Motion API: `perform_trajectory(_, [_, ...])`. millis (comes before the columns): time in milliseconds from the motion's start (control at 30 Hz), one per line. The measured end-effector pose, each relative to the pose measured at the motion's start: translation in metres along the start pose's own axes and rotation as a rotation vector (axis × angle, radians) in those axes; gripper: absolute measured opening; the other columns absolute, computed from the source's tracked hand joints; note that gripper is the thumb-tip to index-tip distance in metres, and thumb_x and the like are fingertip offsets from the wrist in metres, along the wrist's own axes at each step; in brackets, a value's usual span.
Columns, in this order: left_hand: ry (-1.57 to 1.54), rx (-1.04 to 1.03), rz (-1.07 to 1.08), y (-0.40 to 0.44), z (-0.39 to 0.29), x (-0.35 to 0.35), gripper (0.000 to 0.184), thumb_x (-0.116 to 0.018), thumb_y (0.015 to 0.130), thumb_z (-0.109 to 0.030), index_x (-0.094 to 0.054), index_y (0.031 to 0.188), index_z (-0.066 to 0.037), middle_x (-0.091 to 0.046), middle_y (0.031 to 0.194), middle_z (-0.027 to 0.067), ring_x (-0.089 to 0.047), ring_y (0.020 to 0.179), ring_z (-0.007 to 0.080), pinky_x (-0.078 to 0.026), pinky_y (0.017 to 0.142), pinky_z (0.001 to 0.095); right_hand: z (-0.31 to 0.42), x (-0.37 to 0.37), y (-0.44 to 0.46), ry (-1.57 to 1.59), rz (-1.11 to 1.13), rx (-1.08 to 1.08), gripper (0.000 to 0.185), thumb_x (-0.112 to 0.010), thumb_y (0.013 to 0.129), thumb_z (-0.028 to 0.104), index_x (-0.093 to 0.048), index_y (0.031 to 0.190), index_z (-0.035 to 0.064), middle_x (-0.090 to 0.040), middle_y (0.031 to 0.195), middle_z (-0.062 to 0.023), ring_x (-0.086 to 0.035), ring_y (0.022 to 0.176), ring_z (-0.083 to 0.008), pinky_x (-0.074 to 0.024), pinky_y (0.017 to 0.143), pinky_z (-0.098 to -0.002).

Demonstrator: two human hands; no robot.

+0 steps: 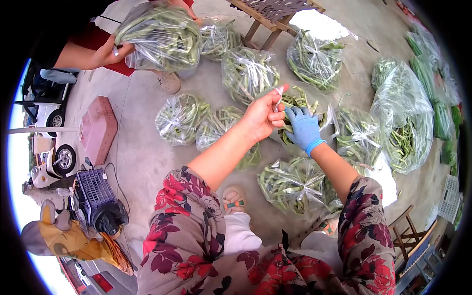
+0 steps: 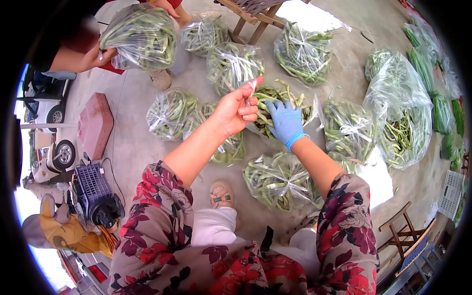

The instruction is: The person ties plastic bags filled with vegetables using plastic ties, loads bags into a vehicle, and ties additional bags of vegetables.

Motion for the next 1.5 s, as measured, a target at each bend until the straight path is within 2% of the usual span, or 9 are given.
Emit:
perform_trajectory(200, [0.113, 0.045, 0.021, 0.004, 0.011, -0.013, 0.042, -0.038, 0.087, -0.012, -0.038, 0.129, -0.017, -0.043, 0.066, -0.0031, -0.030, 0.044, 0.0041, -0.026, 0.042, 0.0203, 0.009, -0.089, 0.042, 1.058, 0.080, -0.071, 0.051, -0.066, 0.064, 0.036, -0.051, 0.108, 0.0144, -0.048, 0.108, -0.0040, -0.045, 0.099, -0.0226, -0.0339, 0.080, -0.0440])
perform_trajectory(267, [0.109, 0.033, 0.009, 0.002, 0.009, -0.008, 0.041, -0.038, 0.087, -0.012, -0.040, 0.128, -0.016, -0.043, 0.066, -0.0030, -0.030, 0.043, 0.0041, -0.027, 0.042, 0.0202, 0.010, -0.036, 0.024, 0.054, -0.032, -0.006, 0.057, -0.066, 0.062, 0.039, -0.049, 0.111, 0.0148, -0.047, 0.109, -0.0042, -0.046, 0.100, -0.0214, -0.0314, 0.083, -0.0449])
perform_trajectory(467, [0.050, -0.032, -0.017, -0.006, -0.013, 0.027, 0.042, -0.037, 0.086, -0.012, -0.038, 0.128, -0.012, -0.043, 0.065, -0.0028, -0.030, 0.043, 0.0043, -0.027, 0.042, 0.0195, -0.017, -0.016, 0.025, 0.181, 0.419, 0.092, 0.089, -0.068, 0.058, 0.055, -0.035, 0.132, 0.0181, -0.037, 0.135, -0.0070, -0.034, 0.122, -0.0335, -0.0178, 0.099, -0.0569])
perform_trajectory(567, [0.046, -0.037, -0.036, -0.008, -0.017, 0.029, 0.042, -0.037, 0.087, -0.012, -0.038, 0.129, -0.012, -0.044, 0.065, -0.0029, -0.030, 0.043, 0.0043, -0.027, 0.043, 0.0198, -0.052, 0.007, 0.021, 0.727, 0.526, 0.000, 0.071, -0.069, 0.061, 0.049, -0.048, 0.123, 0.0192, -0.053, 0.119, -0.0079, -0.053, 0.104, -0.0274, -0.0376, 0.093, -0.0413])
perform_trajectory(767, [0.063, -0.055, -0.031, -0.007, -0.018, 0.028, 0.043, -0.036, 0.087, -0.013, -0.037, 0.129, -0.011, -0.042, 0.065, -0.0029, -0.029, 0.043, 0.0046, -0.028, 0.044, 0.0206, -0.108, 0.079, -0.017, 0.024, -0.087, -0.403, 0.057, -0.068, 0.067, 0.045, -0.059, 0.102, 0.0004, -0.061, 0.097, -0.0187, -0.056, 0.091, -0.0306, -0.0426, 0.083, -0.0390])
perform_trajectory(900, [0.002, -0.090, -0.056, -0.006, -0.020, 0.029, 0.042, -0.038, 0.086, -0.015, -0.038, 0.128, -0.011, -0.041, 0.064, -0.0024, -0.030, 0.044, 0.0056, -0.029, 0.045, 0.0216, -0.124, -0.012, -0.051, 0.013, 0.517, -0.461, 0.045, -0.054, 0.081, 0.041, -0.058, 0.093, -0.0026, -0.062, 0.075, -0.0133, -0.059, 0.075, -0.0294, -0.0460, 0.077, -0.0382])
perform_trajectory(1067, [-0.174, -0.140, -0.125, 0.000, -0.036, 0.052, 0.037, -0.045, 0.084, -0.015, -0.043, 0.120, -0.009, -0.041, 0.062, -0.0027, -0.030, 0.042, 0.0067, -0.027, 0.043, 0.0224, -0.137, 0.012, -0.040, 2.035, -0.104, -0.675, 0.031, -0.040, 0.091, 0.025, -0.058, 0.080, 0.0020, -0.045, 0.052, 0.0010, -0.044, 0.050, -0.0138, -0.0421, 0.057, -0.0320])
perform_trajectory(1267, [-0.222, -0.152, -0.023, -0.014, -0.074, 0.046, 0.037, -0.044, 0.083, -0.010, -0.044, 0.120, -0.005, -0.037, 0.059, -0.0035, -0.027, 0.040, 0.0055, -0.023, 0.040, 0.0214, -0.113, 0.113, -0.036, 2.354, 0.547, -0.550, 0.040, -0.034, 0.089, 0.013, -0.038, 0.124, -0.0071, -0.033, 0.056, 0.0058, -0.024, 0.039, -0.0038, -0.0262, 0.039, -0.0204])
perform_trajectory(1500, [-0.112, -0.020, -0.257, 0.011, -0.012, 0.073, 0.034, -0.046, 0.083, -0.009, -0.045, 0.117, -0.011, -0.037, 0.060, -0.0038, -0.028, 0.041, 0.0062, -0.025, 0.042, 0.0226, -0.180, 0.058, -0.057, 0.727, -0.038, -0.707, 0.044, -0.053, 0.081, 0.025, -0.048, 0.117, -0.0001, -0.049, 0.063, -0.0051, -0.052, 0.055, -0.0189, -0.0452, 0.056, -0.0303])
Point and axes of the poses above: each hand's wrist, its own y-axis towards the middle knuckle, its own x-axis out of the back of the hand, z = x × y, the point moved 8 cm from there along y, towards the middle knuckle
